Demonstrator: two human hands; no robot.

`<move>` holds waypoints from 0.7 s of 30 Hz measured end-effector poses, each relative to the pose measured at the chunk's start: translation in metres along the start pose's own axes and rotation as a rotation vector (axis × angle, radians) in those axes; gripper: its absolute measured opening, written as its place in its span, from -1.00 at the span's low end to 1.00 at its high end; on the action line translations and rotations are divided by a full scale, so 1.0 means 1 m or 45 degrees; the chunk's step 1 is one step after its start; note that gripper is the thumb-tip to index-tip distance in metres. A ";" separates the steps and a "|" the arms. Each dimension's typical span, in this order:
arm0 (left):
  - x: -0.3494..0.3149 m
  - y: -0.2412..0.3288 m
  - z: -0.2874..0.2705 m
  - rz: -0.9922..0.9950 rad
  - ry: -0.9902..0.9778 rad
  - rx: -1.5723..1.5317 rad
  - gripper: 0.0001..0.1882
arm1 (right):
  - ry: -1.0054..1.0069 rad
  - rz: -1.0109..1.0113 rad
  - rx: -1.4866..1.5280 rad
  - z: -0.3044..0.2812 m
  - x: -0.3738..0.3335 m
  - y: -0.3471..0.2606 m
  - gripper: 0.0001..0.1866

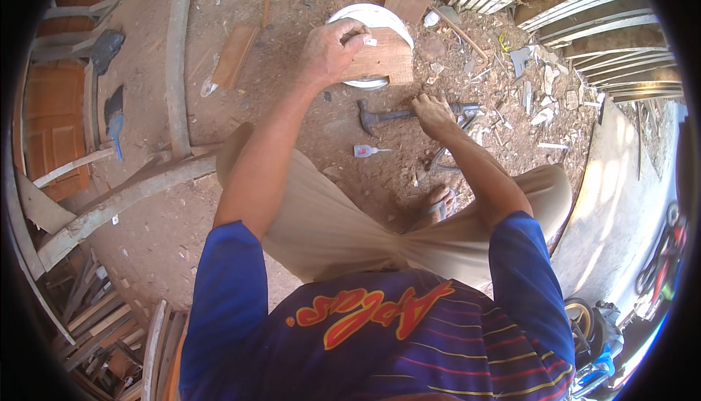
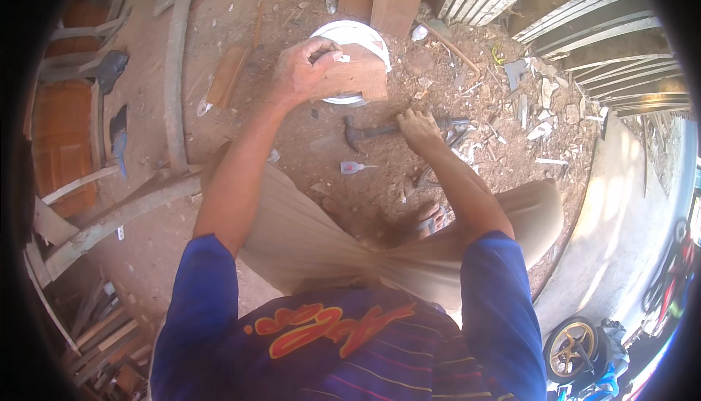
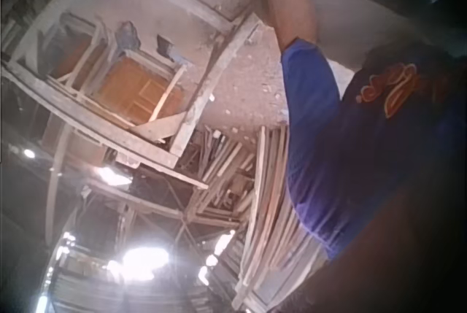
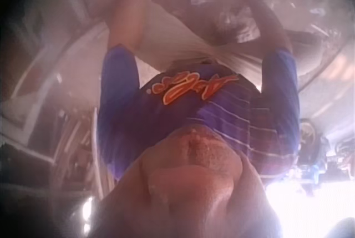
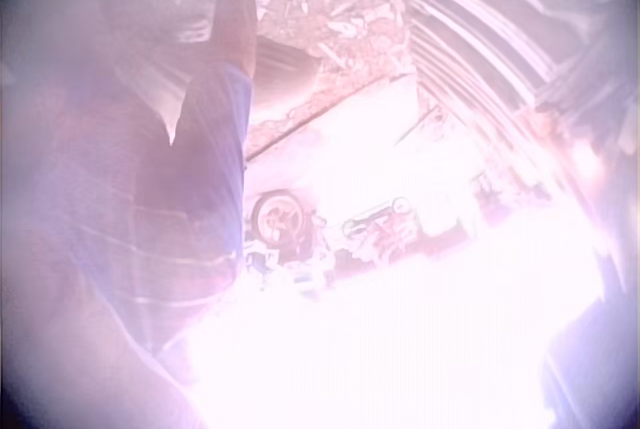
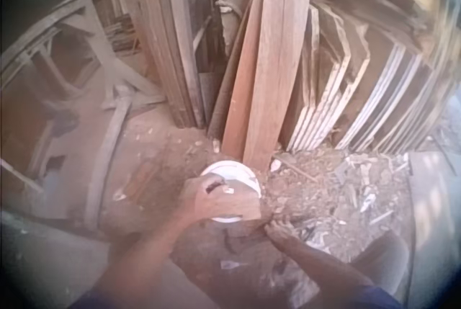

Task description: The person sits down with a wooden block, positions a plastic strip on it, and drives nails into the strip using a hammer. They then use pliers and the hammer to adjust and fasten the hardware onto the wooden block.

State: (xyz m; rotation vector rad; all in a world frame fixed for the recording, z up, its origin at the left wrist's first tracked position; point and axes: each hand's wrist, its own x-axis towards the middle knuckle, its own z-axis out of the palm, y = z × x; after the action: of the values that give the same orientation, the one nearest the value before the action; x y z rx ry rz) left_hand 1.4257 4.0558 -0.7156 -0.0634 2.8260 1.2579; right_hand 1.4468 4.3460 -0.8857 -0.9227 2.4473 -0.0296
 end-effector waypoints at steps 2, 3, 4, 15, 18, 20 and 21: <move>-0.002 -0.012 0.002 0.094 0.076 0.095 -0.73 | -0.060 -0.042 -0.013 -0.025 -0.008 -0.009 -0.72; -0.002 -0.012 0.002 0.090 0.077 0.085 -0.73 | -0.155 -0.046 0.024 -0.043 -0.015 -0.017 -0.73; -0.002 -0.009 0.002 0.131 0.067 0.075 -0.72 | -0.250 -0.044 0.054 -0.061 -0.024 -0.021 -0.73; -0.007 -0.010 0.004 0.027 0.050 -0.044 -0.67 | 0.206 -0.308 0.523 -0.197 -0.144 -0.034 -0.65; -0.006 -0.025 0.006 0.215 -0.007 -0.046 -0.64 | 0.414 -0.128 0.839 -0.212 -0.137 -0.055 -0.64; -0.004 -0.014 0.008 0.142 0.062 0.009 -0.63 | 0.645 -0.037 0.916 -0.210 -0.132 -0.063 -0.64; -0.004 -0.016 0.009 0.139 0.063 0.008 -0.63 | 0.642 -0.039 0.916 -0.208 -0.129 -0.065 -0.64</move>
State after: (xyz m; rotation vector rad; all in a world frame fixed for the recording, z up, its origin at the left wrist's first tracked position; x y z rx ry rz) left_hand 1.4309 4.0519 -0.7327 0.0616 2.9118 1.2847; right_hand 1.4688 4.3437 -0.6332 -0.6630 2.5300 -1.1935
